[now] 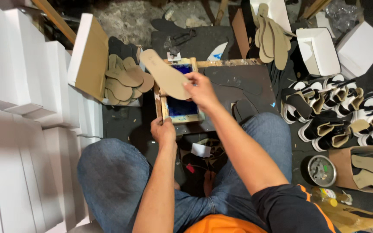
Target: The person sits on the floor and repeatedly dips shoe insoles into a blue paint tray using a roller. They apply blue paint to the insoles one at a time and place them on a nearby surface.
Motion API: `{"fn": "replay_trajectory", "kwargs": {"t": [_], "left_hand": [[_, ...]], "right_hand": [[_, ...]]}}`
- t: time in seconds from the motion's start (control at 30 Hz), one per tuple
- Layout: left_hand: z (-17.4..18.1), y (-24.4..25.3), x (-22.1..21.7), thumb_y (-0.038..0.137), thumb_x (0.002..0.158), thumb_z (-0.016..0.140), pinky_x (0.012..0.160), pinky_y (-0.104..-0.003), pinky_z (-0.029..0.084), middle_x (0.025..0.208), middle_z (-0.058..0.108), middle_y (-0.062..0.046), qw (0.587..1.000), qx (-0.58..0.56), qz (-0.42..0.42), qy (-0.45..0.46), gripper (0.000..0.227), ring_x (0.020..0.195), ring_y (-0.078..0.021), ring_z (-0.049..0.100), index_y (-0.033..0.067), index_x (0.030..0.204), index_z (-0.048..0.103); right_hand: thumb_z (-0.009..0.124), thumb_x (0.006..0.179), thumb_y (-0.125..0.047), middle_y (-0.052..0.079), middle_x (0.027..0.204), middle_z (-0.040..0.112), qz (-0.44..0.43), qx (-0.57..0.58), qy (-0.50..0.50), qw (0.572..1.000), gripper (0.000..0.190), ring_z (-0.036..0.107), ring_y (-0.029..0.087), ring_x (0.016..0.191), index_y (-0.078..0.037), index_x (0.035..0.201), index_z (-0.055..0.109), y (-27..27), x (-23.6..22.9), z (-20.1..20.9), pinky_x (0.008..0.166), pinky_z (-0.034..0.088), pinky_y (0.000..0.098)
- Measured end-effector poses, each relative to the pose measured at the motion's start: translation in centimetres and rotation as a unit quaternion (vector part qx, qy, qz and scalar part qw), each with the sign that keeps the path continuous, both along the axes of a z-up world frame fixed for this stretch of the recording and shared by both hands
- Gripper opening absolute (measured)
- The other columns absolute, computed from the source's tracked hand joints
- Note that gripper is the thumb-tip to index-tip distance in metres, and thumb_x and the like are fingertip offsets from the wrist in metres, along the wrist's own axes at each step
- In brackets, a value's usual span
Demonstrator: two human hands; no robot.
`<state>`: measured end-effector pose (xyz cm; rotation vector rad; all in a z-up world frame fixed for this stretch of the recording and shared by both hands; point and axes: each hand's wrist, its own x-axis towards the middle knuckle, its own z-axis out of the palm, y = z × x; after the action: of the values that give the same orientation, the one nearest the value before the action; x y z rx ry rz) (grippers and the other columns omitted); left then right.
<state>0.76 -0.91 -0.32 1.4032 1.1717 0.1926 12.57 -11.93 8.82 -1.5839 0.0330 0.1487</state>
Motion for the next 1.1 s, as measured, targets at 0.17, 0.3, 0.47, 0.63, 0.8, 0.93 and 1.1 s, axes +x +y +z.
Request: {"fn": "replay_trajectory", "kwargs": {"t": [0.17,0.3,0.47,0.63,0.8,0.93,1.1], "left_hand": [[-1.1,0.3,0.9,0.020,0.080,0.076,0.102,-0.043,0.051,0.123,0.069,-0.021,0.999,0.000,-0.009,-0.032,0.051,0.124,-0.0352,0.062,0.0016,0.127,0.068],[-1.3,0.4,0.1,0.022,0.080,0.075,0.101,-0.039,0.052,0.122,0.071,-0.014,1.000,-0.005,-0.011,0.007,0.050,0.123,-0.0292,0.064,0.0068,0.128,0.068],[-0.4,0.2,0.0,0.021,0.079,0.075,0.099,-0.037,0.053,0.118,0.072,-0.015,1.000,0.012,-0.011,0.007,0.048,0.120,-0.0301,0.065,0.0045,0.123,0.070],[-2.4,-0.2,0.5,0.023,0.077,0.078,0.097,-0.034,0.054,0.115,0.073,-0.009,1.000,0.023,0.000,0.006,0.047,0.117,-0.0251,0.067,0.0087,0.122,0.071],[1.3,-0.5,-0.3,0.019,0.079,0.075,0.097,-0.037,0.053,0.116,0.071,-0.015,1.000,0.013,0.007,-0.009,0.048,0.120,-0.0302,0.066,0.0037,0.124,0.069],[1.9,-0.6,-0.6,0.018,0.080,0.074,0.097,-0.036,0.054,0.117,0.070,-0.016,1.000,0.002,0.002,0.001,0.049,0.120,-0.0299,0.065,0.0039,0.126,0.068],[1.3,-0.3,-0.5,0.020,0.081,0.074,0.097,-0.037,0.054,0.118,0.070,-0.014,1.000,0.001,-0.008,0.010,0.050,0.119,-0.0288,0.066,0.0053,0.128,0.067]], "right_hand": [[0.058,0.095,-0.013,0.024,0.103,0.070,-0.005,0.051,0.010,0.999,0.036,0.070,0.027,0.075,-0.001,0.127,0.065,7.4,0.9,0.2,0.054,0.064,0.0365],[0.078,0.080,-0.018,0.013,0.111,0.074,0.044,-0.120,0.010,0.992,0.053,0.076,0.025,0.086,-0.011,0.131,0.065,6.0,1.3,-2.8,0.063,0.066,0.0334],[0.077,0.083,-0.015,0.010,0.100,0.077,0.056,-0.273,-0.163,0.946,0.022,0.075,0.032,0.092,-0.015,0.105,0.079,-2.9,0.9,-1.3,0.075,0.063,0.0406],[0.079,0.087,-0.018,0.006,0.101,0.071,0.014,-0.512,-0.246,0.823,0.027,0.072,0.028,0.099,-0.018,0.114,0.076,-16.5,6.4,-5.4,0.086,0.059,0.0393],[0.077,0.090,-0.041,0.013,0.136,0.056,0.059,-0.636,-0.116,0.761,0.061,0.057,0.040,0.126,-0.019,0.144,0.058,-17.7,6.0,-4.4,0.103,0.044,0.0563],[0.075,0.090,-0.046,0.014,0.147,0.052,0.094,-0.641,-0.084,0.757,0.075,0.051,0.038,0.137,-0.024,0.155,0.043,-15.9,5.5,-3.9,0.111,0.035,0.0584],[0.070,0.094,-0.046,0.012,0.130,0.060,0.108,-0.679,-0.163,0.707,0.059,0.062,0.036,0.121,-0.025,0.146,0.053,-16.4,6.3,-6.0,0.104,0.038,0.0520]]}}
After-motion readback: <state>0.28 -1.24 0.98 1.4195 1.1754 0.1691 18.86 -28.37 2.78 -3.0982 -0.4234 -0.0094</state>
